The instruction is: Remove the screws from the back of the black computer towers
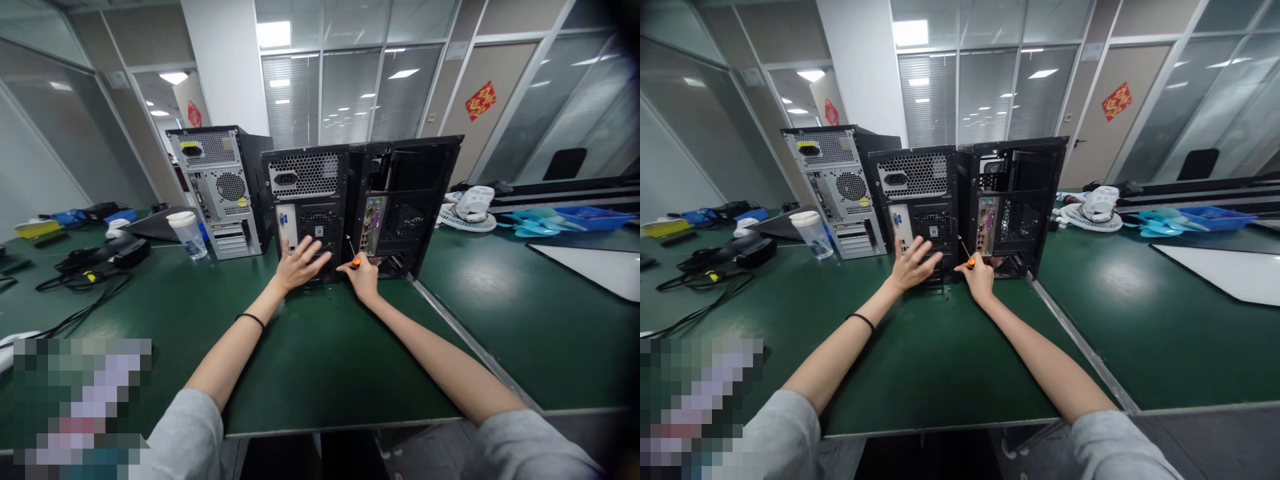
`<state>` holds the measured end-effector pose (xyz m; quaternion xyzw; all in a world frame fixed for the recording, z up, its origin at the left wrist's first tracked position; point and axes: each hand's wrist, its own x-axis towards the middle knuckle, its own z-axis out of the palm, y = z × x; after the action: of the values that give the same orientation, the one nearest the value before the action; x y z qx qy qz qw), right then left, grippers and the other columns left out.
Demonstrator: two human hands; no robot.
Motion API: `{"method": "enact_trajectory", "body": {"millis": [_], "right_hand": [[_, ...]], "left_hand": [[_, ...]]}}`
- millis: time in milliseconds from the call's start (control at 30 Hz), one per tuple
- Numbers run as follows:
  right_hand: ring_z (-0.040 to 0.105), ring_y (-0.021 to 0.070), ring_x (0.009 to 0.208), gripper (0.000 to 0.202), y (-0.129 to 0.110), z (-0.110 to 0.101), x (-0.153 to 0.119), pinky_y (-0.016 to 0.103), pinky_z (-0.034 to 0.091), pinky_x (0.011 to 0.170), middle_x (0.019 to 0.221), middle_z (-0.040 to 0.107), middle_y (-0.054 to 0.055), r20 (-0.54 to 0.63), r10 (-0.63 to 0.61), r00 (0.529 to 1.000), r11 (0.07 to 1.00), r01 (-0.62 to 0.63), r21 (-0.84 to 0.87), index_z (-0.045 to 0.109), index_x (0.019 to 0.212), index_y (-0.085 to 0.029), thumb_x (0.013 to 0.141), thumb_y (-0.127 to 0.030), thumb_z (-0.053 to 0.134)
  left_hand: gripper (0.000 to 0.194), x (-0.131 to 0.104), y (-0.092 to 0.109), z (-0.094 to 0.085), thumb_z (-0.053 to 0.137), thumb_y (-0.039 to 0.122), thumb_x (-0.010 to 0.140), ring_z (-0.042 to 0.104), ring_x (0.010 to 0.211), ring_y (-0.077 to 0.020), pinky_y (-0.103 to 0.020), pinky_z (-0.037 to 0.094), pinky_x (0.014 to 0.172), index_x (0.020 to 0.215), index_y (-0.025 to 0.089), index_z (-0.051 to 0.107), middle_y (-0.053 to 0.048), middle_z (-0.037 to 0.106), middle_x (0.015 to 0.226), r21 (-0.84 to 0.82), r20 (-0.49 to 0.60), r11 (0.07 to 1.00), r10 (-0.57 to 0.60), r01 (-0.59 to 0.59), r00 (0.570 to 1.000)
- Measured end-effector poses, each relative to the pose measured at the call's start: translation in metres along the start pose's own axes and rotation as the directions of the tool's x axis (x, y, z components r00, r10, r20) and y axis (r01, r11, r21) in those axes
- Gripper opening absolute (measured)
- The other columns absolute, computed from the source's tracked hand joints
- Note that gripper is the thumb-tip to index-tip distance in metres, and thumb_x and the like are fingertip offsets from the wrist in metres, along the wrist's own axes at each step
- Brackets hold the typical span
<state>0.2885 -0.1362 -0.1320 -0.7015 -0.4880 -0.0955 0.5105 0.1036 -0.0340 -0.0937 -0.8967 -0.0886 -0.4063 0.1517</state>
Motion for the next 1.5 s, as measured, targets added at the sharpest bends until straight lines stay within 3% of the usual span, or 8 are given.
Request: {"method": "enact_trajectory", "body": {"millis": [133,333,567,900,1167,1300,1400,1500], "right_hand": [[0.067,0.0228,0.065,0.028,0.002,0.000,-0.001,0.028,0.043,0.060,0.068,0.071,0.004,-0.001,0.013,1.000,1.000,-0.013,-0.011,0.047,0.078,-0.023,0.077,-0.047,0.062],[0.066,0.0203,0.060,0.030,0.002,0.001,-0.002,0.027,0.044,0.059,0.068,0.070,0.003,0.013,0.022,1.000,0.998,-0.023,0.067,0.043,0.078,-0.023,0.078,-0.047,0.061],[0.064,0.0182,0.056,0.038,0.005,0.000,-0.008,0.026,0.043,0.056,0.068,0.071,0.001,0.106,0.014,0.994,0.986,-0.032,0.161,0.036,0.076,-0.024,0.075,-0.050,0.063],[0.066,0.0221,0.057,0.033,-0.003,0.008,-0.010,0.026,0.032,0.049,0.062,0.067,0.002,0.001,0.099,0.995,0.954,-0.094,-0.286,0.044,0.081,-0.024,0.075,-0.049,0.064],[0.065,0.0227,0.058,0.032,0.000,0.011,-0.011,0.026,0.029,0.049,0.063,0.067,0.002,-0.007,0.080,0.997,0.941,-0.078,-0.331,0.046,0.083,-0.024,0.077,-0.050,0.063],[0.064,0.0214,0.055,0.034,0.000,0.010,-0.012,0.026,0.029,0.049,0.061,0.066,0.002,-0.022,0.066,0.998,0.948,-0.070,-0.312,0.046,0.082,-0.024,0.077,-0.054,0.061],[0.063,0.0206,0.054,0.035,-0.001,0.009,-0.012,0.026,0.029,0.049,0.060,0.066,0.001,-0.024,0.072,0.997,0.947,-0.076,-0.313,0.046,0.080,-0.024,0.077,-0.055,0.061],[0.062,0.0205,0.053,0.033,-0.003,0.008,-0.011,0.026,0.027,0.049,0.059,0.066,0.001,-0.018,0.089,0.996,0.942,-0.090,-0.322,0.046,0.077,-0.024,0.076,-0.052,0.063]], "left_hand": [[0.056,0.012,0.000,-0.004,0.039,0.016,0.090,0.026,0.140,-0.0216,-0.060,-0.001,0.114,0.142,0.033,0.029,-0.001,0.038,0.147,-0.037,0.304,0.929,0.361,-0.368,0.881],[0.059,0.026,-0.002,-0.009,0.041,0.018,0.091,0.014,0.143,-0.0272,-0.071,-0.006,0.107,0.144,0.033,0.021,0.001,0.025,0.153,0.028,0.425,0.901,0.381,-0.432,0.821],[0.063,0.024,-0.006,-0.007,0.043,0.014,0.089,0.019,0.142,-0.0237,-0.068,-0.001,0.110,0.143,0.037,0.020,0.003,0.028,0.151,0.025,0.380,0.898,0.398,-0.439,0.835],[0.062,0.030,-0.009,0.000,0.040,0.012,0.088,0.019,0.142,-0.0233,-0.067,0.003,0.111,0.143,0.035,0.022,0.001,0.027,0.152,0.043,0.390,0.901,0.383,-0.432,0.837],[0.059,0.028,-0.011,0.000,0.037,0.008,0.088,0.021,0.142,-0.0235,-0.067,0.004,0.111,0.141,0.031,0.027,-0.002,0.029,0.152,0.052,0.359,0.885,0.416,-0.463,0.835],[0.038,0.020,-0.022,-0.003,0.036,0.013,0.092,0.048,0.125,-0.0191,-0.051,0.024,0.113,0.125,0.026,0.049,-0.006,0.058,0.129,-0.008,0.277,0.903,0.416,-0.430,0.866],[0.031,0.010,-0.027,-0.004,0.033,0.017,0.094,0.061,0.098,-0.0149,-0.034,0.044,0.093,0.107,0.023,0.061,-0.007,0.068,0.101,-0.032,0.320,0.919,0.381,-0.392,0.868],[0.034,-0.002,-0.016,-0.002,0.033,0.020,0.095,0.062,0.079,-0.0155,-0.030,0.047,0.073,0.084,0.018,0.065,-0.008,0.068,0.077,-0.027,0.427,0.924,0.355,-0.381,0.832]]}}
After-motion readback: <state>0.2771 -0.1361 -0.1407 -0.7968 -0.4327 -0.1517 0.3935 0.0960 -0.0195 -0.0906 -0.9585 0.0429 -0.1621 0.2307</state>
